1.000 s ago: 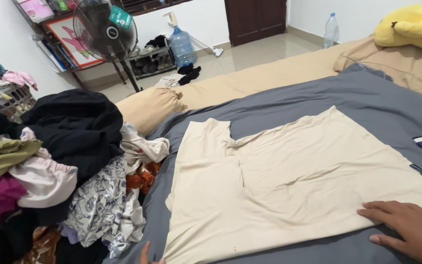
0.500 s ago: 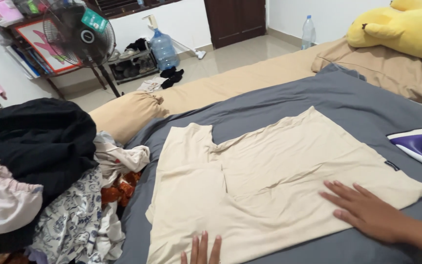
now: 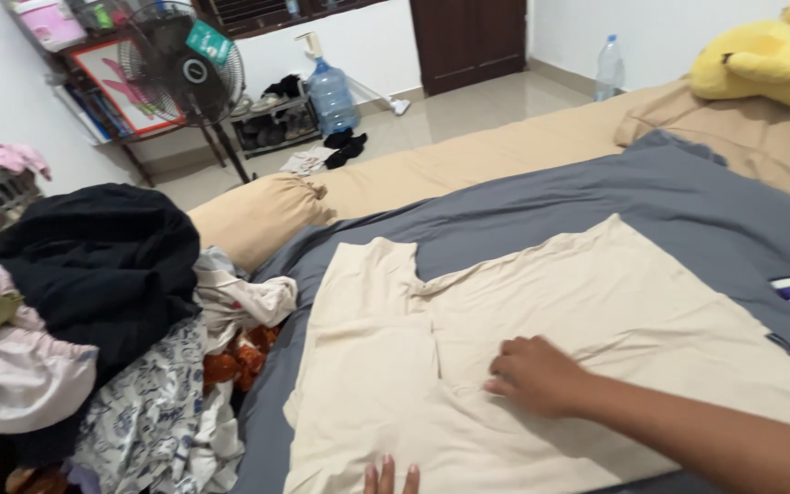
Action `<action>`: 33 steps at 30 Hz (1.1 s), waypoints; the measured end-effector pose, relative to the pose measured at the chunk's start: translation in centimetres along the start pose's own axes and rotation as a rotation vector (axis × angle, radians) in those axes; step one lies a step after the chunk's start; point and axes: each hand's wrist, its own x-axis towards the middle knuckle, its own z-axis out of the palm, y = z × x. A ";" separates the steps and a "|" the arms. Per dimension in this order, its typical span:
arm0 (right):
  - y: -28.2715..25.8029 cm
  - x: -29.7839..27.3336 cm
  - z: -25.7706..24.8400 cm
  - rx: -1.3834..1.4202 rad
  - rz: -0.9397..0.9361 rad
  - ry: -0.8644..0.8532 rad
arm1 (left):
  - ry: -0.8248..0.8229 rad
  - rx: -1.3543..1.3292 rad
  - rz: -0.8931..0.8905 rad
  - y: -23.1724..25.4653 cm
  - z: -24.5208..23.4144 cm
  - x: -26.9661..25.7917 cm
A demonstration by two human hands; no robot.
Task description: The person is ironing a beige t-shirt on a bed, moving the iron across the fabric and adjusting the shirt to reach different areas.
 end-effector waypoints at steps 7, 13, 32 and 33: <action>-6.8 5.0 -0.3 0.407 0.333 -0.151 | 0.206 0.207 0.020 0.1 -2.6 2.8; -4.8 5.4 3.4 0.029 -0.051 -0.027 | 0.048 0.184 -0.006 1.1 -7.7 4.6; -1.1 4.1 2.6 -0.225 0.010 0.386 | -0.442 0.302 -0.680 -5.0 -14.1 9.7; -0.8 4.0 2.8 -0.290 -0.044 0.436 | -0.461 0.342 -0.729 -5.4 -13.9 9.8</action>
